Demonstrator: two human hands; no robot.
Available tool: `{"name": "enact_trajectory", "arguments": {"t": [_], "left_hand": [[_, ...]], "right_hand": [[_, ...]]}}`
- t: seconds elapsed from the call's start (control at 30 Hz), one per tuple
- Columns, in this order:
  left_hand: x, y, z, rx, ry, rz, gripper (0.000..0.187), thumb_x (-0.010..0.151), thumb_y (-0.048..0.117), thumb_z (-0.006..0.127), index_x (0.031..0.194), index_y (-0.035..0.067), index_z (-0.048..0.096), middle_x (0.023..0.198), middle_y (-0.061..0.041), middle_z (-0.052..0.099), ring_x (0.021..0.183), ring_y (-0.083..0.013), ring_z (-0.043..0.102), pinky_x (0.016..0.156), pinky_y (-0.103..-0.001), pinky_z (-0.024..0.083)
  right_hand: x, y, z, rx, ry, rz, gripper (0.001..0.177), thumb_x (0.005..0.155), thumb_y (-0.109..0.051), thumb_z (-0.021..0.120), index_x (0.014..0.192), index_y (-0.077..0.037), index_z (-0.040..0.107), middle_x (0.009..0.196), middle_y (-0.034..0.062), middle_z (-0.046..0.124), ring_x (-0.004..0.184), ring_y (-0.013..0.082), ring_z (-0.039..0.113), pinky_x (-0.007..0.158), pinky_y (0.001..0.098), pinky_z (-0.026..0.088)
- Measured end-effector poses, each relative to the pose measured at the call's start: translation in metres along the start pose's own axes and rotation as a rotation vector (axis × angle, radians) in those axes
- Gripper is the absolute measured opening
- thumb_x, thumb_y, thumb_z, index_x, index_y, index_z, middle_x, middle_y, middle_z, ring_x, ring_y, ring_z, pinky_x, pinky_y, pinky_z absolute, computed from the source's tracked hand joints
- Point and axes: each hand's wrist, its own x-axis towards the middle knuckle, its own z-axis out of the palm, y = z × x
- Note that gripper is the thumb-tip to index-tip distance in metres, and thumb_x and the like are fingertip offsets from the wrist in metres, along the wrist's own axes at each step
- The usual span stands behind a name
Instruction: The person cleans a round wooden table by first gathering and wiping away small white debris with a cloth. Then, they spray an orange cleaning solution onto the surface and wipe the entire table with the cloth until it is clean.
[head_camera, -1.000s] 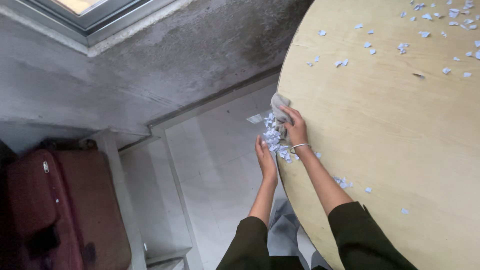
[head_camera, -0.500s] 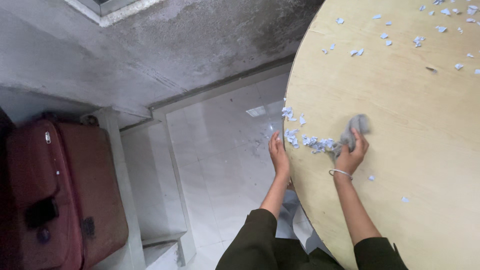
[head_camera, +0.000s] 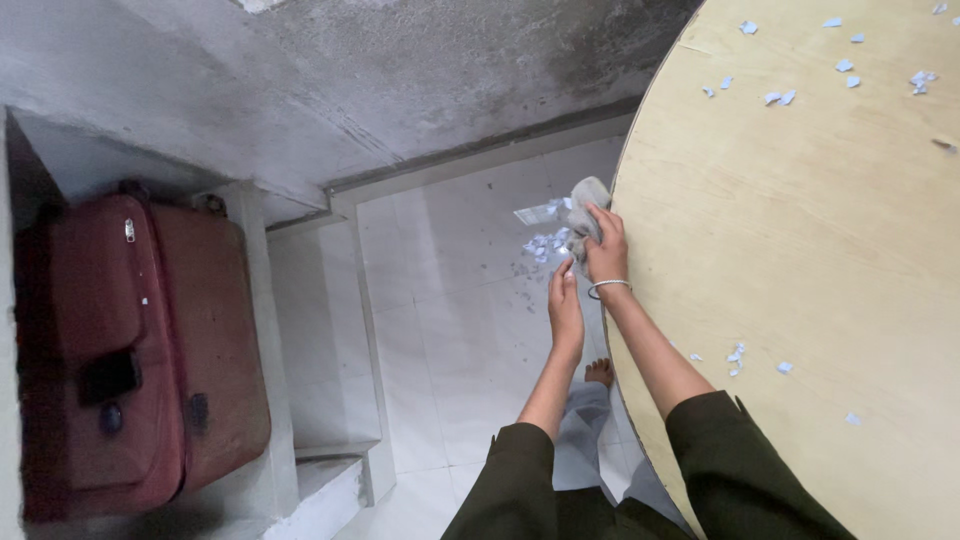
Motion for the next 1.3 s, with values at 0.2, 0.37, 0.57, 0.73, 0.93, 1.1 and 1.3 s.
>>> {"name": "enact_trajectory", "arguments": {"t": [0.2, 0.37, 0.57, 0.73, 0.93, 1.1, 1.3], "left_hand": [[0.012, 0.002, -0.003, -0.03, 0.043, 0.037, 0.042, 0.106, 0.028, 0.042, 0.139, 0.008, 0.058, 0.143, -0.008, 0.06, 0.136, -0.0219, 0.054, 0.113, -0.035, 0.039], [0.01, 0.019, 0.01, -0.104, 0.061, 0.09, 0.038, 0.106, 0.023, 0.043, 0.136, 0.006, 0.06, 0.139, -0.009, 0.063, 0.133, -0.0229, 0.057, 0.113, -0.035, 0.042], [-0.031, 0.08, 0.016, 0.271, 0.014, 0.303, 0.049, 0.099, 0.013, 0.046, 0.148, 0.011, 0.047, 0.141, -0.01, 0.056, 0.134, -0.029, 0.049, 0.111, -0.042, 0.039], [-0.054, 0.088, 0.032, 0.428, -0.144, 0.362, 0.046, 0.098, 0.01, 0.048, 0.144, 0.012, 0.051, 0.14, -0.011, 0.053, 0.135, -0.0306, 0.047, 0.112, -0.044, 0.038], [-0.081, 0.068, 0.081, 0.363, -0.309, 0.381, 0.043, 0.099, 0.008, 0.048, 0.14, 0.012, 0.055, 0.138, -0.009, 0.056, 0.133, -0.0265, 0.052, 0.111, -0.042, 0.043], [-0.128, 0.053, 0.126, 0.333, -0.454, 0.372, 0.041, 0.099, 0.008, 0.048, 0.139, 0.012, 0.055, 0.139, -0.009, 0.056, 0.133, -0.0258, 0.053, 0.103, -0.04, 0.048], [-0.191, 0.018, 0.15, 0.31, -0.548, 0.346, 0.041, 0.099, 0.008, 0.049, 0.14, 0.011, 0.054, 0.14, -0.01, 0.057, 0.133, -0.0257, 0.053, 0.102, -0.039, 0.047]], "right_hand": [[0.026, -0.047, -0.034, 0.058, -0.047, -0.028, 0.059, 0.08, 0.008, 0.064, 0.137, -0.008, 0.064, 0.136, 0.0122, 0.062, 0.128, 0.026, 0.06, 0.11, 0.0334, 0.045], [0.034, -0.076, -0.056, 0.186, -0.076, 0.021, 0.06, 0.079, 0.008, 0.069, 0.137, -0.005, 0.063, 0.123, 0.0104, 0.066, 0.113, 0.0202, 0.064, 0.098, 0.0303, 0.049], [0.031, -0.073, -0.089, 0.674, 0.021, 0.243, 0.057, 0.084, 0.011, 0.054, 0.139, -0.003, 0.058, 0.107, 0.0078, 0.065, 0.093, 0.0127, 0.064, 0.08, 0.0237, 0.054], [0.007, -0.046, -0.174, 0.615, 0.253, 0.182, 0.061, 0.08, 0.014, 0.045, 0.137, -0.001, 0.059, 0.113, 0.0069, 0.065, 0.091, 0.0124, 0.063, 0.077, 0.0234, 0.052], [-0.043, 0.023, -0.339, 0.663, 0.633, 0.119, 0.061, 0.083, 0.015, 0.046, 0.139, 0.0, 0.062, 0.123, 0.0098, 0.065, 0.105, 0.0166, 0.066, 0.088, 0.0252, 0.057], [-0.141, 0.09, -0.449, -0.01, 0.835, 0.11, 0.061, 0.085, 0.02, 0.056, 0.142, 0.0, 0.06, 0.138, 0.0102, 0.062, 0.124, 0.0197, 0.062, 0.102, 0.0293, 0.054], [-0.236, 0.133, -0.45, -0.057, 1.061, 0.431, 0.05, 0.085, 0.012, 0.058, 0.131, -0.008, 0.06, 0.138, 0.0103, 0.057, 0.126, 0.0248, 0.056, 0.108, 0.0358, 0.049]]}}
